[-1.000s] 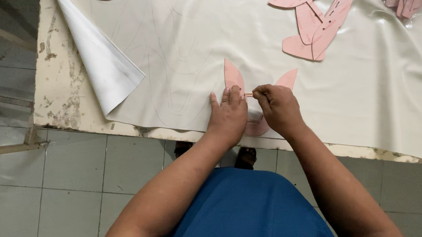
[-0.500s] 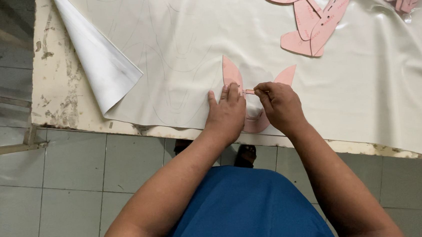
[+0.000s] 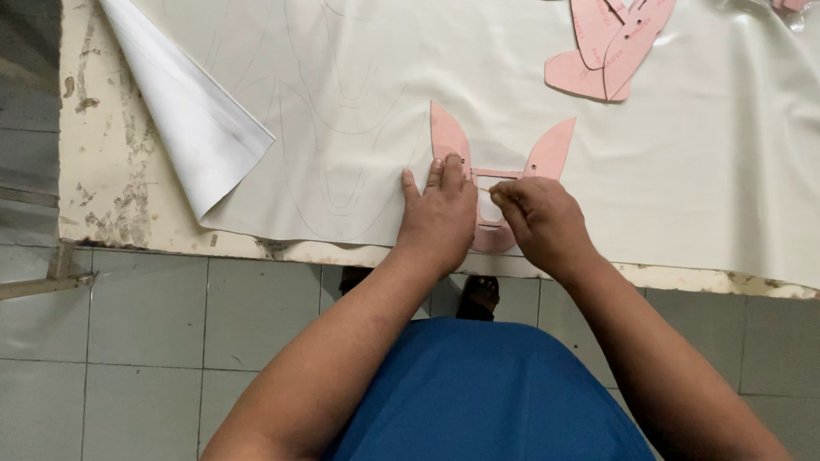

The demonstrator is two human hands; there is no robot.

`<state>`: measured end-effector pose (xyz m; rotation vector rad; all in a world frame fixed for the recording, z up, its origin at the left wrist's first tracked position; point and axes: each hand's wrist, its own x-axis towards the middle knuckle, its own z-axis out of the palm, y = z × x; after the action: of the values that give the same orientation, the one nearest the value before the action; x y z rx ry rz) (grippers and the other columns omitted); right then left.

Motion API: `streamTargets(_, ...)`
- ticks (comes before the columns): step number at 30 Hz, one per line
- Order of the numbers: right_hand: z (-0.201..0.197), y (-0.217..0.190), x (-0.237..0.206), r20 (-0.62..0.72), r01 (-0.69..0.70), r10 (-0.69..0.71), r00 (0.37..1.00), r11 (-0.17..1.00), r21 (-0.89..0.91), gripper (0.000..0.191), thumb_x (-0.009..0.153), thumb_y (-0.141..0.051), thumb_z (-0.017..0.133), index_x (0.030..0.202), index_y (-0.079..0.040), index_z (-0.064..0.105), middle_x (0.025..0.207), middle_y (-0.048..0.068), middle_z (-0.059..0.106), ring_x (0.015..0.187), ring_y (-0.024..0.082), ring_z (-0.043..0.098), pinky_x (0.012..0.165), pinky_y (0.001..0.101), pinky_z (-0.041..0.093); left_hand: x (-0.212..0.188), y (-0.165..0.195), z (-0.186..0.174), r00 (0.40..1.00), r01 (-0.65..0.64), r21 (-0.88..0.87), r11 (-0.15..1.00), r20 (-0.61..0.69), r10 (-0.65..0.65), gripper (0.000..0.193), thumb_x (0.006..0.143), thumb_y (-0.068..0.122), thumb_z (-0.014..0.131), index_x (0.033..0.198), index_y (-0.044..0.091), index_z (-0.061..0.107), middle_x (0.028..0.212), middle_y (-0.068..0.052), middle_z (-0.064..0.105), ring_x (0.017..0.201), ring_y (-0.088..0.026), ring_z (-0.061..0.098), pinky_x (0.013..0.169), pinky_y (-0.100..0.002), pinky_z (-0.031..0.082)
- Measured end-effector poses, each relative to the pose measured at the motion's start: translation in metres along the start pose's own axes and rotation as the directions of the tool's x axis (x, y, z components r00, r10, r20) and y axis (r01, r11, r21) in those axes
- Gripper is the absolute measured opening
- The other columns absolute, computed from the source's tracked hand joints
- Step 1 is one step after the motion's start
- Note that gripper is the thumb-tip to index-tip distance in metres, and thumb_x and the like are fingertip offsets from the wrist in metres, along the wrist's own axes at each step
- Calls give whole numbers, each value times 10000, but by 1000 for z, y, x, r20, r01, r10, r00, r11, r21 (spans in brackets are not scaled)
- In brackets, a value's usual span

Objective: The person places pink cardboard shoe pattern pieces on a large sheet of white paper on a work table, aligns each template, and traces around its edges with a pencil. They reposition the templates and smooth the paper between tracings.

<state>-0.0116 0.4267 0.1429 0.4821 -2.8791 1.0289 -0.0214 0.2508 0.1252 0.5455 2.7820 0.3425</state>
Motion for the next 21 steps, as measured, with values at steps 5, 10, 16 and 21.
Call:
streamTargets(5,-17,-6,-18,161,-58,69,985,996,-71,152,946,-199,682,987,-73,755,899,113,736,903,340,662,818,447,524,3,0,1,1000,-23,14,1000,1,23,508,912,120,584,1389,-13,473,1616,-255,215,1467,-426,322,1110,-748,205)
streamTargets(10,-26,4,-12,114,-4,31,993,974,-225,130,955,-183,690,947,-70,753,828,105,717,877,324,660,893,460,509,6,4,-4,997,-24,66,998,73,19,492,902,114,581,1368,-18,493,1624,-274,221,1468,-437,332,1123,-742,193)
streamTargets(16,-24,21,8,-93,-6,-21,995,960,-280,101,981,-161,713,992,-68,751,830,118,697,861,344,636,798,459,498,7,5,-5,999,-25,68,997,48,22,376,936,122,571,1284,-18,540,1623,-290,254,1460,-458,359,1127,-750,198)
streamTargets(21,-22,24,8,-68,-138,132,989,985,-100,159,971,-206,712,1027,-63,756,896,116,738,820,287,698,746,401,543,10,8,-3,1000,-23,54,998,21,22,460,944,137,580,1372,-5,488,1606,-309,254,1449,-498,340,1128,-743,214)
